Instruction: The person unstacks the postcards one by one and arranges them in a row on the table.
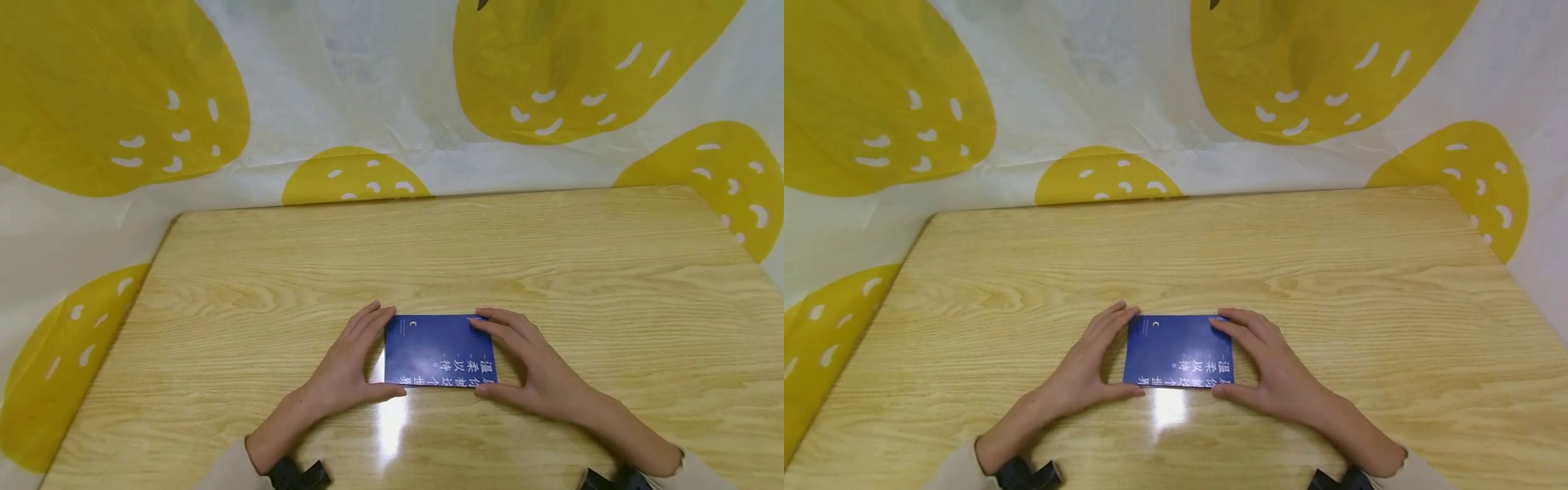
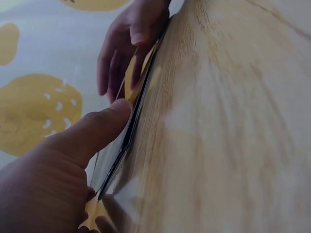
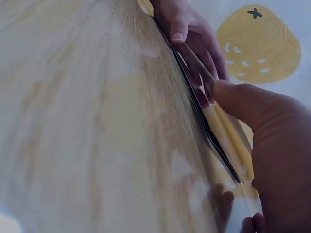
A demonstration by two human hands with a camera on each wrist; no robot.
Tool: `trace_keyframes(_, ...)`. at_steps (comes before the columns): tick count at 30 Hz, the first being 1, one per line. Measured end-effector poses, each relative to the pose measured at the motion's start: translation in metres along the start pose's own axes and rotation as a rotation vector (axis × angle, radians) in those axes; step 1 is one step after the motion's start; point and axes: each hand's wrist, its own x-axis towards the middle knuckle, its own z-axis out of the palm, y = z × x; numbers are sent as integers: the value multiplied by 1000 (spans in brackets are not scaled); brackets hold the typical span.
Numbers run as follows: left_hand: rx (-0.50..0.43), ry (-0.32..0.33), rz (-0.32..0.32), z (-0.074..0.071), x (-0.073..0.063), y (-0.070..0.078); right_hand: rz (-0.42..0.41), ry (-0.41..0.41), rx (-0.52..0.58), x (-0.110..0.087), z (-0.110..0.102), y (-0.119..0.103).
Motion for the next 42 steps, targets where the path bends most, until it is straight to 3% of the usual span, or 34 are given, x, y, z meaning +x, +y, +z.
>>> trace_keyframes(8,-77,17,-16,-1,-2,1,-78,68,63,7,-4,-12)
trace_keyframes(13,-114,32,-23,-3,-1,1,-90,69,67,11,-6,-18)
trace_keyframes(21,-173,65,28,-2,0,-1,-102,70,51,3,1,1)
trace_keyframes(31,-291,86,-21,-4,-3,0,-83,66,33,2,-2,1)
trace_keyframes(42,-311,104,-23,-14,0,4,-151,75,30,13,-14,-15)
